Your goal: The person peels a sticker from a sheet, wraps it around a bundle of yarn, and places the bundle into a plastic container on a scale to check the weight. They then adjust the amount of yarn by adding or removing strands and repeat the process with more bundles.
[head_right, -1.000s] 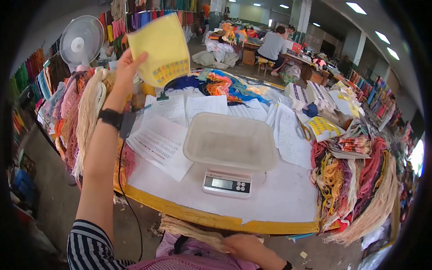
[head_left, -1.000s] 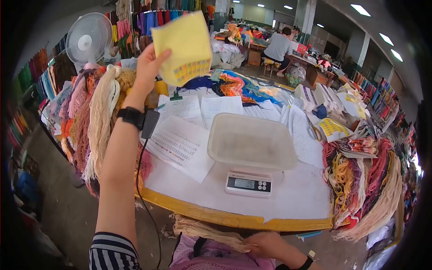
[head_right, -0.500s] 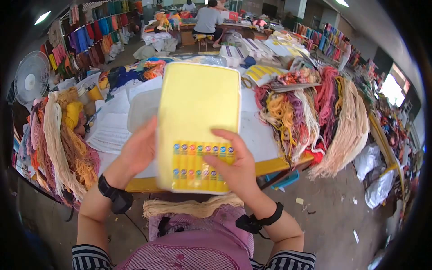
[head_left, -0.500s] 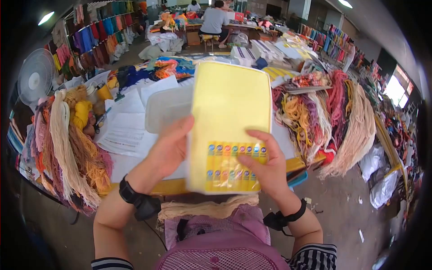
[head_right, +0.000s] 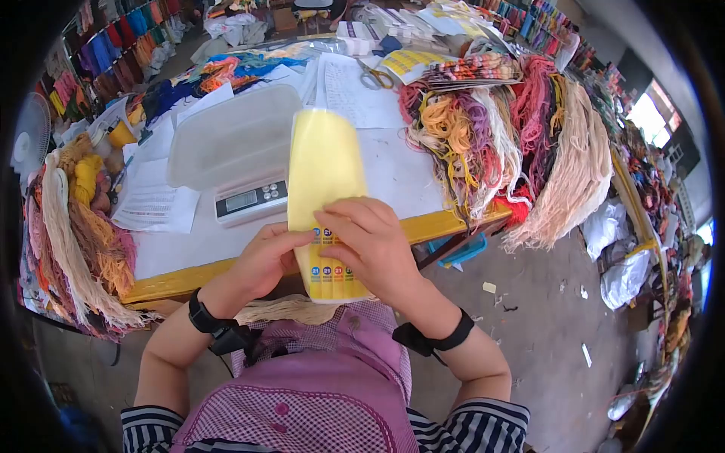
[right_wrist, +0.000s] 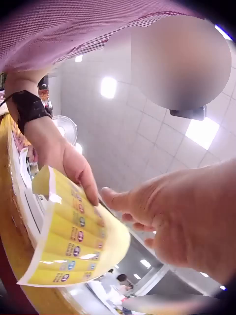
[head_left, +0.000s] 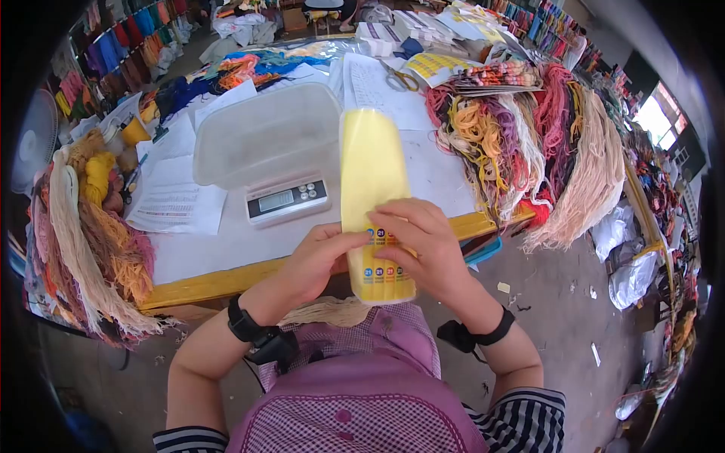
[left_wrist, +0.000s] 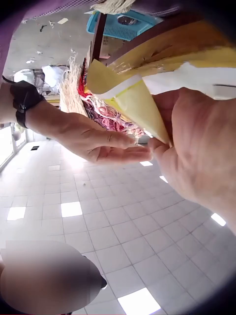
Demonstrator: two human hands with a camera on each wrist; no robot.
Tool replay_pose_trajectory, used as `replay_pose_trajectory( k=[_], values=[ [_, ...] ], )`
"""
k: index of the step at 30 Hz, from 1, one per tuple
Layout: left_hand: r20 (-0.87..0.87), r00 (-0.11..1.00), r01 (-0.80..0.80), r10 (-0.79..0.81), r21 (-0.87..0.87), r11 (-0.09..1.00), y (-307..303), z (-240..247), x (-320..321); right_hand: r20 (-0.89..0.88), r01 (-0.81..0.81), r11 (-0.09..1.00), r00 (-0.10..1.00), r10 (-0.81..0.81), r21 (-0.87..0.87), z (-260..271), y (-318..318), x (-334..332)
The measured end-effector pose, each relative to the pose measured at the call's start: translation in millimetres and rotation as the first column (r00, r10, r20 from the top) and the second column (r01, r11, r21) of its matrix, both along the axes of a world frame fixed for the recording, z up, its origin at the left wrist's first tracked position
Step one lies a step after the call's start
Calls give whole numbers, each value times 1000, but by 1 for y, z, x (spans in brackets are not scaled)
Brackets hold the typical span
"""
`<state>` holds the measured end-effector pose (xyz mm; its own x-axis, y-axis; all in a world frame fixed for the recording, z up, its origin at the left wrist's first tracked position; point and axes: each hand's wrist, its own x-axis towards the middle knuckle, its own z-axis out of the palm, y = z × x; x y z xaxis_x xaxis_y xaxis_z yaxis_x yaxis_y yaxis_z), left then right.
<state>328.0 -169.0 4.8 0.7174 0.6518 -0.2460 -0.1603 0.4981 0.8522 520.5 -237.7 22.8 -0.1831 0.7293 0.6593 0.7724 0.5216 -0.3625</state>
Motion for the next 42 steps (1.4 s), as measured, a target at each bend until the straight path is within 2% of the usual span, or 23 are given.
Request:
replay_pose_trajectory(
  k=[3,5,12,14,16,18,19,20,22,24,26,27,28,29,30,33,34,35,37,38,40,41,42],
  values=[
    [-12,1000,-11,11,14,1000,-4,-7,2,-25,-58,997,998,57,-46,-9,6,-1],
    [-53,998,-29,31,33,999,-5,-14,-1,-147,-52,992,989,35,-114,-14,8,-5],
    [-96,979,-178,178,14,984,-6,-23,6,-115,4,991,993,-19,-134,-23,10,-15],
    [-102,974,-206,202,-26,978,-5,-26,6,-56,10,999,998,-12,-41,-24,11,-16],
    [-65,986,-164,155,-181,970,-2,-27,4,-9,-14,1000,1000,14,0,-27,10,-15],
    [-46,985,-171,165,-229,958,-5,-25,6,41,-40,998,998,38,38,-28,8,-13],
    [-30,984,-176,174,-272,946,-6,-24,6,121,-50,996,992,41,69,-29,5,-14],
    [-27,984,-177,176,-275,945,-7,-26,6,201,-62,993,979,41,101,-29,3,-14],
    [-51,993,-118,110,-200,973,-6,-31,4,233,-121,984,968,89,129,-30,-2,-11],
    [-69,990,-133,122,-194,972,-4,-34,3,269,-180,971,954,134,156,-30,-4,-10],
    [-88,988,-141,127,-183,973,-3,-34,2,-125,-87,994,989,78,-66,-28,-6,-8],
    [-59,988,-150,142,-188,971,-3,-34,1,-123,-81,995,990,72,-64,-28,-6,-6],
    [-30,987,-160,157,-196,967,-3,-35,0,-390,-103,969,921,7,-226,-29,-4,-2],
    [-30,988,-157,155,-194,968,-3,-35,-3,-614,-170,915,783,-101,-367,-29,-3,0],
    [-76,986,-160,149,-163,974,-2,-35,-4,-707,-262,892,702,-87,-370,-25,-4,1],
    [-125,978,-174,164,-67,983,1,-36,-15,-735,-262,852,650,-191,-453,-3,-3,24],
    [-129,973,-192,190,1,981,2,-35,-19,-597,-180,851,782,-180,-492,-6,2,47],
    [-127,975,-184,182,0,983,3,-32,-25,-326,-54,893,939,-106,-447,3,3,61],
    [-155,964,-204,215,88,975,4,-25,-35,-60,-2,853,998,-34,-521,-1,10,83],
    [-162,962,-207,222,104,973,4,-26,-38,-61,4,854,997,-42,-520,-11,15,89],
    [-144,963,-214,226,96,972,5,-26,-40,-3,-70,832,997,81,-550,-34,25,99],
    [-130,963,-229,238,84,970,6,-26,-41,-3,-71,832,997,82,-550,-42,25,102],
    [-130,961,-233,243,84,969,6,-26,-41,-126,-89,797,992,16,-598,-49,25,104]
  ],
)
